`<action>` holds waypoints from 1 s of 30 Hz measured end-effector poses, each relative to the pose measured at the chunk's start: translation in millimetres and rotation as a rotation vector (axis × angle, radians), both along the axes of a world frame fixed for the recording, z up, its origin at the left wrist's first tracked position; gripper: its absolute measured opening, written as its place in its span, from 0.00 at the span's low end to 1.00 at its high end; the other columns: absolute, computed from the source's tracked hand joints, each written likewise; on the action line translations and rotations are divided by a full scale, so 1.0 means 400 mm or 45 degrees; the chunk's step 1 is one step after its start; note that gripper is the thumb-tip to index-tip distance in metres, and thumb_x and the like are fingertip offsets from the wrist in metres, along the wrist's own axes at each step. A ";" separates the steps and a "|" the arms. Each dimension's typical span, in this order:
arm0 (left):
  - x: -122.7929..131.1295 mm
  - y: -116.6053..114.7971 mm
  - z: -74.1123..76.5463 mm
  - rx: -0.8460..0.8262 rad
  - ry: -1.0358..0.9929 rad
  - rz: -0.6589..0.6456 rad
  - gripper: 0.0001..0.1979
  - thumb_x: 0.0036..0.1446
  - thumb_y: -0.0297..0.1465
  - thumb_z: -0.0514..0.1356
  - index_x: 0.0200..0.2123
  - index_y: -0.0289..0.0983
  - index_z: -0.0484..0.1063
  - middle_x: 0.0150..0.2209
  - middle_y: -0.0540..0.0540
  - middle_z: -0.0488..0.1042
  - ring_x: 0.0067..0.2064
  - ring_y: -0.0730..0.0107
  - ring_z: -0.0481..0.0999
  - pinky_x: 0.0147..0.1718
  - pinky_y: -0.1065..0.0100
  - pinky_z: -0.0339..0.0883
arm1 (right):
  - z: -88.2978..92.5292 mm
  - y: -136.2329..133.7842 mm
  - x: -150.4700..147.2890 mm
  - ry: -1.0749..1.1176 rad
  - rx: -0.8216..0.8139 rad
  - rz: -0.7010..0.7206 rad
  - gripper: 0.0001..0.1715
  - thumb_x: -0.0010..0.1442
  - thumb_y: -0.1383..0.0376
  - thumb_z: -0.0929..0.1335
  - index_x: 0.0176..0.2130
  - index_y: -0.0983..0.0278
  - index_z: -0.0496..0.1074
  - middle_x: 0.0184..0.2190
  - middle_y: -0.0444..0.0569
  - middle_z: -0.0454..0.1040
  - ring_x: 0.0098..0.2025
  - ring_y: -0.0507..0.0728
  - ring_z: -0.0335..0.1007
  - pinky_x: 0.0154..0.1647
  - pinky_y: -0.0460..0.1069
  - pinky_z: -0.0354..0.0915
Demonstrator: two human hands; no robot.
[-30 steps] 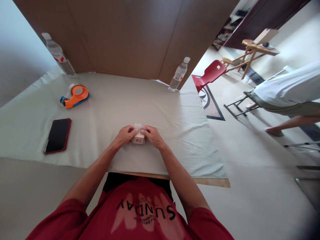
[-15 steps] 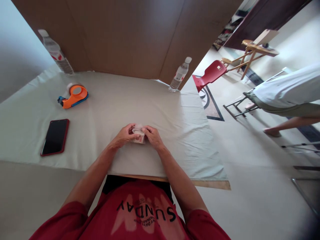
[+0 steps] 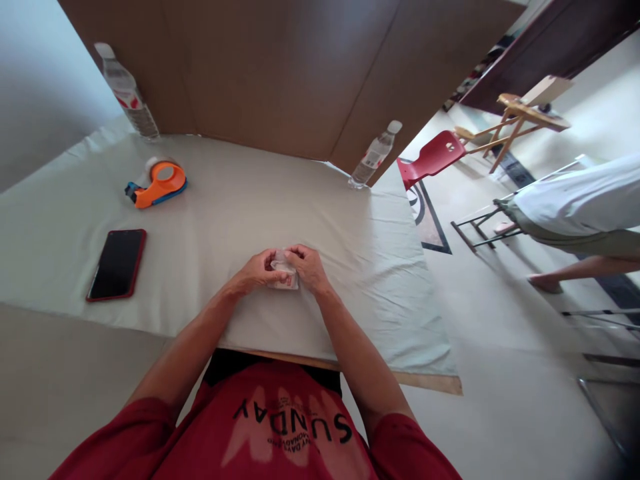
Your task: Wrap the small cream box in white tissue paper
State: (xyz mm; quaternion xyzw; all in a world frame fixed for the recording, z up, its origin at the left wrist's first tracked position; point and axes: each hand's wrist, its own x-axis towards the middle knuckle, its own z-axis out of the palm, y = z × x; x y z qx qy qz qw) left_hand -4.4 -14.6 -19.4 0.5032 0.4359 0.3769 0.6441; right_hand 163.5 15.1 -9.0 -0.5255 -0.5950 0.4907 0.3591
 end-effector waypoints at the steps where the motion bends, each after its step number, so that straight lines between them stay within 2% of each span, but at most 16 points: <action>1: -0.002 0.002 -0.001 -0.013 -0.006 -0.010 0.33 0.41 0.39 0.72 0.50 0.34 0.70 0.47 0.41 0.77 0.46 0.60 0.78 0.46 0.61 0.71 | 0.003 0.000 -0.003 -0.005 0.003 -0.006 0.13 0.52 0.55 0.67 0.31 0.63 0.73 0.28 0.44 0.72 0.31 0.53 0.65 0.36 0.48 0.63; 11: -0.007 0.005 0.000 -0.090 -0.004 -0.039 0.25 0.43 0.36 0.72 0.44 0.34 0.72 0.36 0.48 0.77 0.36 0.69 0.77 0.37 0.68 0.68 | 0.023 -0.020 -0.008 0.067 0.024 0.007 0.10 0.53 0.57 0.66 0.29 0.61 0.70 0.26 0.42 0.69 0.30 0.52 0.63 0.37 0.48 0.63; 20: -0.002 -0.008 0.022 -0.111 -0.051 0.030 0.21 0.43 0.35 0.71 0.41 0.33 0.74 0.33 0.48 0.79 0.33 0.71 0.77 0.36 0.69 0.68 | 0.035 -0.022 -0.003 0.025 0.051 0.030 0.10 0.54 0.58 0.67 0.28 0.62 0.71 0.26 0.43 0.70 0.30 0.52 0.64 0.36 0.48 0.63; 24: 0.001 -0.010 0.029 -0.083 0.029 0.022 0.20 0.45 0.36 0.69 0.42 0.33 0.74 0.33 0.48 0.79 0.32 0.72 0.76 0.34 0.70 0.68 | 0.043 -0.035 -0.001 -0.022 0.032 0.076 0.11 0.54 0.58 0.67 0.28 0.63 0.73 0.24 0.43 0.71 0.28 0.52 0.64 0.33 0.47 0.62; 27: 0.003 -0.007 0.026 -0.029 0.133 0.052 0.19 0.45 0.38 0.67 0.39 0.34 0.73 0.30 0.49 0.78 0.30 0.72 0.74 0.30 0.72 0.65 | 0.044 -0.045 -0.014 -0.146 0.106 0.092 0.10 0.57 0.60 0.66 0.29 0.62 0.74 0.24 0.44 0.71 0.28 0.53 0.66 0.33 0.48 0.63; 30: 0.005 -0.004 0.021 0.005 0.174 0.063 0.19 0.45 0.40 0.67 0.38 0.34 0.72 0.29 0.50 0.76 0.29 0.72 0.74 0.28 0.72 0.64 | 0.040 -0.050 -0.026 -0.269 0.243 0.077 0.10 0.57 0.62 0.65 0.29 0.61 0.76 0.28 0.47 0.75 0.33 0.54 0.69 0.38 0.49 0.65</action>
